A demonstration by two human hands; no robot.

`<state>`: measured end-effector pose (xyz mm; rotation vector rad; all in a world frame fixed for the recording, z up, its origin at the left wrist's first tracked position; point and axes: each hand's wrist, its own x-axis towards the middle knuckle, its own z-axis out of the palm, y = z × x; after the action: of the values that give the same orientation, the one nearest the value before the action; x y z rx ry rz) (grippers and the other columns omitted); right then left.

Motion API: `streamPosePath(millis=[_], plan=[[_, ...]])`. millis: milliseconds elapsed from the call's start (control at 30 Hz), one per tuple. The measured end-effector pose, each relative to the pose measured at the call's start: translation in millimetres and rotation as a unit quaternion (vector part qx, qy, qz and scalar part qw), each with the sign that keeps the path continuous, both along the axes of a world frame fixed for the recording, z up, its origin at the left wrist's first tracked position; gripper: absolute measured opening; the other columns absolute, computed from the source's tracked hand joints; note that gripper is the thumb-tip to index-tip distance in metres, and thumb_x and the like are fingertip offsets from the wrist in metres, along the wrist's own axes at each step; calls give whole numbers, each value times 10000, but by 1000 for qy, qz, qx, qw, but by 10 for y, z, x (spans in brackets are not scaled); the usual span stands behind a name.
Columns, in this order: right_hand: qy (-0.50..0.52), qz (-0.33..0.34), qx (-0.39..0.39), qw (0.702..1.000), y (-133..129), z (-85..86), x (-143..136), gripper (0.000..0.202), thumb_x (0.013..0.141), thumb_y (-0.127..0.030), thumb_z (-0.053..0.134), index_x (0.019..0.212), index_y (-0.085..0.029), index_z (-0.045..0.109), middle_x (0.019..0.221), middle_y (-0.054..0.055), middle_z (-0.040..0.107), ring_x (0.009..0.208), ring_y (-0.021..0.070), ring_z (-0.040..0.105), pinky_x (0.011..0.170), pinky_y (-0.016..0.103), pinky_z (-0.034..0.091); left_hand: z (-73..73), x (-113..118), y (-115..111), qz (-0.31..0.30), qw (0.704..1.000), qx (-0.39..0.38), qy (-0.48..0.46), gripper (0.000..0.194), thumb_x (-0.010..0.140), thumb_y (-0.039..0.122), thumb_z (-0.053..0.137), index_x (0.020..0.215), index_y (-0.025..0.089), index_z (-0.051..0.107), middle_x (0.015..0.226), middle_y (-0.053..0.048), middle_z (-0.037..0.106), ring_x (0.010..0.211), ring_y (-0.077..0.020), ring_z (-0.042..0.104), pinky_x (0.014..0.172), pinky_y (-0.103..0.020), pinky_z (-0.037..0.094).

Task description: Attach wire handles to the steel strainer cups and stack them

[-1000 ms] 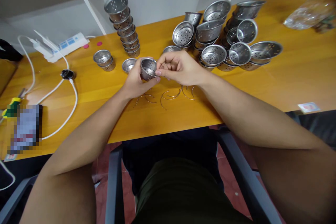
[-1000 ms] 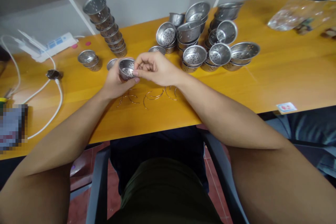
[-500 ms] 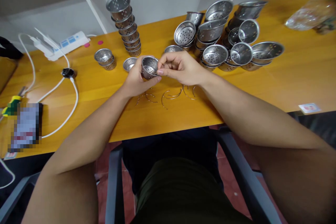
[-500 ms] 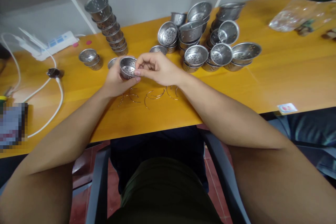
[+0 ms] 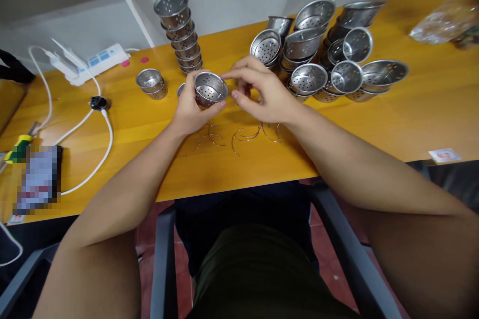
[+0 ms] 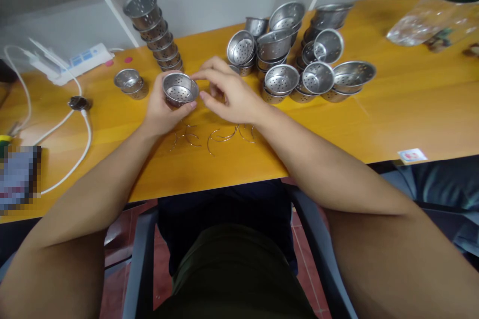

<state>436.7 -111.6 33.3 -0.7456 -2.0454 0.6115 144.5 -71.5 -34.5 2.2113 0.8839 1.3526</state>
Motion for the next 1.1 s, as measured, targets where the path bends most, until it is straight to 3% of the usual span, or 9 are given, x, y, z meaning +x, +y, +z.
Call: streamPosePath(millis=[167, 300, 433, 667, 800, 933, 1100], plan=[[-78, 8, 73, 994, -13, -11, 15, 323, 1135, -359, 819, 1451, -327, 877, 1645, 164, 754, 1461, 434, 759, 1288, 646, 674, 60, 13, -47, 6, 1000, -3, 2, 1028, 996, 925, 1001, 1722, 327, 586, 1506, -131, 790, 1500, -415, 817, 1369, -642, 676], [-99, 21, 87, 991, -11, -111, -32, 433, 1115, -223, 770, 1532, -302, 854, 1734, 164, 696, 1497, 413, 754, 1361, 645, 629, 65, 30, -92, 1, 1000, 10, 2, 993, 1027, 889, 998, 1734, 331, 580, 1507, -123, 787, 1519, -408, 813, 1372, -627, 684], [-98, 48, 74, 991, 9, -209, -73, 413, 1112, -203, 760, 1503, -280, 867, 1707, 167, 685, 1575, 425, 713, 1394, 658, 611, 13, -2, -58, -15, 999, 31, 19, 1008, 1027, 854, 1022, 1758, 342, 553, 1554, -123, 761, 1570, -427, 788, 1410, -670, 659], [-79, 48, 66, 994, -14, -189, -86, 433, 1139, -336, 839, 1570, -304, 808, 1728, 175, 657, 1586, 445, 685, 1406, 694, 575, -25, -59, 8, 6, 998, 37, 47, 1069, 1021, 892, 1001, 1795, 346, 506, 1645, -150, 759, 1630, -454, 774, 1452, -671, 633], [-101, 27, 57, 993, -19, -89, -36, 269, 1184, -518, 858, 1299, -274, 859, 1628, 168, 710, 1506, 438, 710, 1352, 673, 583, -12, -50, -24, -8, 998, 24, 63, 1202, 951, 994, 989, 1833, 352, 486, 1705, -179, 742, 1650, -476, 767, 1450, -694, 622], [-145, -26, 19, 989, 76, 30, 134, 360, 1210, -606, 821, 1084, -272, 863, 1427, 166, 796, 1333, 424, 777, 1244, 645, 623, 56, -79, -33, 2, 996, 14, 92, 1334, 809, 1037, 1060, 1820, 357, 517, 1777, -203, 697, 1666, -502, 749, 1442, -717, 622], [-253, -83, -5, 964, 247, 144, 395, 368, 1192, -621, 831, 1194, -269, 941, 1274, 204, 853, 1177, 458, 817, 1125, 663, 647, 144, -211, 51, 31, 995, 10, 96, 1237, 860, 962, 1081, 1783, 328, 556, 1780, -202, 676, 1734, -533, 670, 1523, -741, 545]])
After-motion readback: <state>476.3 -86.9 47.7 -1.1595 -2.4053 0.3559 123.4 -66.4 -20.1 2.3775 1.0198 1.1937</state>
